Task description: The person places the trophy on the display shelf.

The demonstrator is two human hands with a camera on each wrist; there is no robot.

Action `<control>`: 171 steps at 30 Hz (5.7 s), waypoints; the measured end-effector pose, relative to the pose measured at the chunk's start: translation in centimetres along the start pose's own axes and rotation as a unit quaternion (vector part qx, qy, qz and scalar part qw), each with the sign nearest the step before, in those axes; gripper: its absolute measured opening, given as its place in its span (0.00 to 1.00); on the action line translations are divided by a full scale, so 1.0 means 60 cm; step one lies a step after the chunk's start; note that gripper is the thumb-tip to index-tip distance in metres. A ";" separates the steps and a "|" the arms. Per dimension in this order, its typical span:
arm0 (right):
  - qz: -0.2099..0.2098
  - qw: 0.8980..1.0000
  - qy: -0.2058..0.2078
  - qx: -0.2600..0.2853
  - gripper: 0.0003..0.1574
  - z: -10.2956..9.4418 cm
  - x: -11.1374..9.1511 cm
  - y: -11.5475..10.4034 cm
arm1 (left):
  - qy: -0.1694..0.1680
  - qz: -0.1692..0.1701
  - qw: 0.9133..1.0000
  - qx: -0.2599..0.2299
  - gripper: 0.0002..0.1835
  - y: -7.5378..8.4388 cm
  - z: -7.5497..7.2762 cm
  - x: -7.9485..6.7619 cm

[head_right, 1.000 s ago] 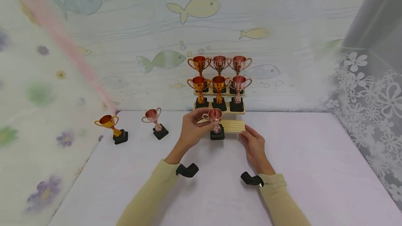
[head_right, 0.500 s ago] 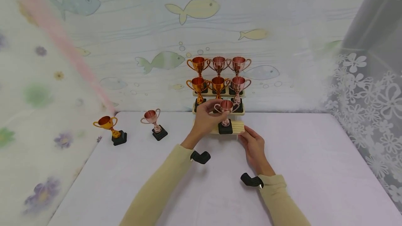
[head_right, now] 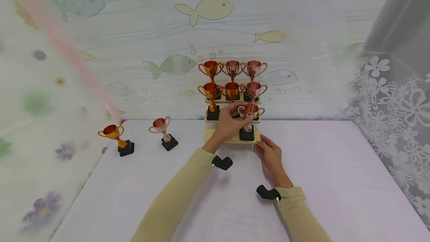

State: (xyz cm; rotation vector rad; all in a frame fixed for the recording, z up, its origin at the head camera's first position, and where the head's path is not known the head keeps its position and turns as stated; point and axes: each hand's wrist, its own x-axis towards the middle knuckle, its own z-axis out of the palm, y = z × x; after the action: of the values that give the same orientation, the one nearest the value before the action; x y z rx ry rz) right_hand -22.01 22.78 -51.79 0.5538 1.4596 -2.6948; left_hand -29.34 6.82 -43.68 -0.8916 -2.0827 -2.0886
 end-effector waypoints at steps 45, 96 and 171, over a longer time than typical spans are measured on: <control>-0.002 1.000 -0.009 -0.016 0.37 0.001 -0.006 0.002 | -0.012 -0.074 0.990 0.118 0.30 0.030 -0.049 -0.101; -0.003 0.999 0.002 -0.034 0.36 0.002 -0.002 -0.001 | 0.355 -0.045 0.929 0.096 0.33 -0.023 -0.324 -0.207; 0.007 0.998 -0.005 -0.068 0.34 0.006 -0.005 -0.010 | 0.108 0.009 0.994 0.030 0.27 0.032 -0.103 -0.139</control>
State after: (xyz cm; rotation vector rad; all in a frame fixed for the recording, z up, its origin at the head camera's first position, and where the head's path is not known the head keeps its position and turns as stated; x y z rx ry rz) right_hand -21.96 22.79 -51.00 0.5399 1.6155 -2.5577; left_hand -23.74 -2.04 -45.08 -0.6429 -2.0058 -2.0011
